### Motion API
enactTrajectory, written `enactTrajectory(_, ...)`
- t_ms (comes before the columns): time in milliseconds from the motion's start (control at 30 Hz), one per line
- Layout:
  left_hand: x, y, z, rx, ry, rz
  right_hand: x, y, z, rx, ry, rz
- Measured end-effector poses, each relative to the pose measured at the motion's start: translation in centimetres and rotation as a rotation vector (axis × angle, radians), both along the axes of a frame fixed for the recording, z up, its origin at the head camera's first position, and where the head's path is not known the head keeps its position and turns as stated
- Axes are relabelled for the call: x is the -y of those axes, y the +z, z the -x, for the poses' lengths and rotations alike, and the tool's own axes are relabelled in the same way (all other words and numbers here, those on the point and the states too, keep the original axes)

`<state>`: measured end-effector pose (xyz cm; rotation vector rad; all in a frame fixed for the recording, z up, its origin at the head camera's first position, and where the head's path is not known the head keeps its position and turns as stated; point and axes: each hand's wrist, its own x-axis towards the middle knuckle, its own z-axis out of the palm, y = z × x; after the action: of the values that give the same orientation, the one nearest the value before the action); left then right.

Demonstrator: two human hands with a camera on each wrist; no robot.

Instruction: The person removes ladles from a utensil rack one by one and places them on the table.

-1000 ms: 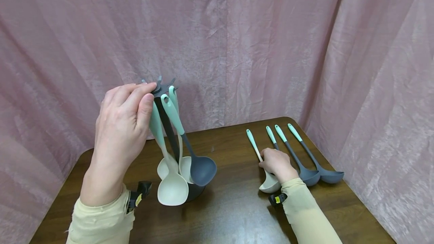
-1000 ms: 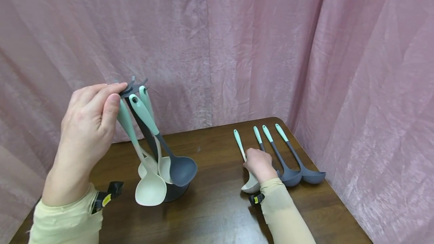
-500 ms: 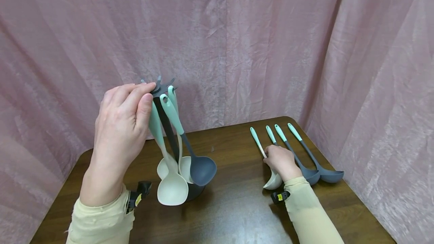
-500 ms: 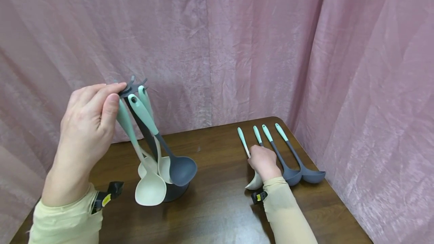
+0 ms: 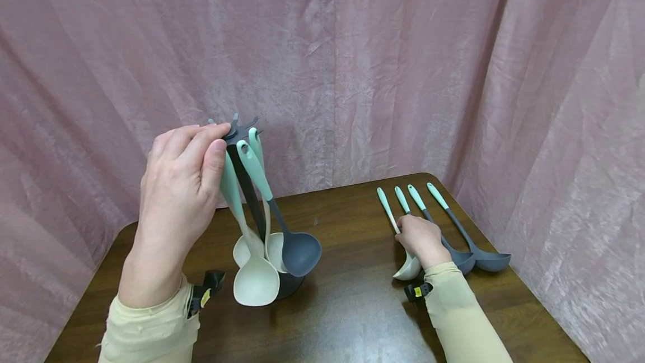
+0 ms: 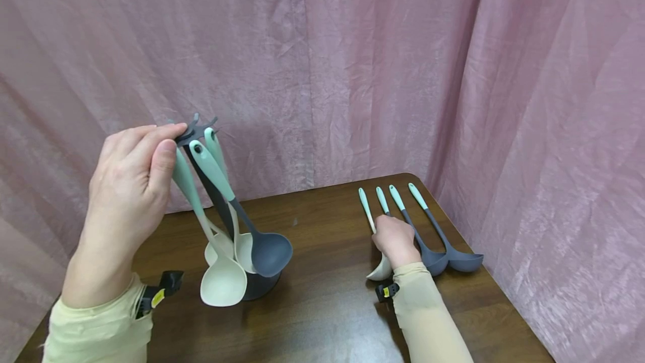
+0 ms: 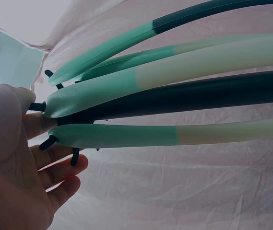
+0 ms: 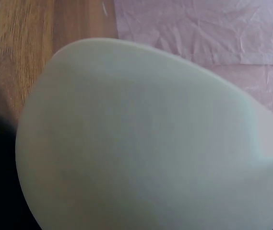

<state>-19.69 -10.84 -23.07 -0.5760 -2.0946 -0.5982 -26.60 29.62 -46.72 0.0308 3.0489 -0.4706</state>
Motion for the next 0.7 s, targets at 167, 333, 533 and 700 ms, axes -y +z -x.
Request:
enactTrajectory(167,0.07,-0.03,0.04,0.001,-0.003,-0.001,0.1,-0.1,0.03,0.008,-0.006,-0.004)
enactTrajectory(333,0.06,-0.1,0.05,0.001,-0.004,0.0,0.21,-0.18,0.11,0.016,-0.01,-0.012)
enactTrajectory(533,0.05,-0.2,0.08,-0.004,-0.005,0.001,0.3,-0.22,0.17,0.023,-0.008,-0.022)
enactTrajectory(700,0.03,-0.23,0.09,0.001,-0.001,-0.002,0.33,-0.25,0.21,0.027,-0.007,-0.018)
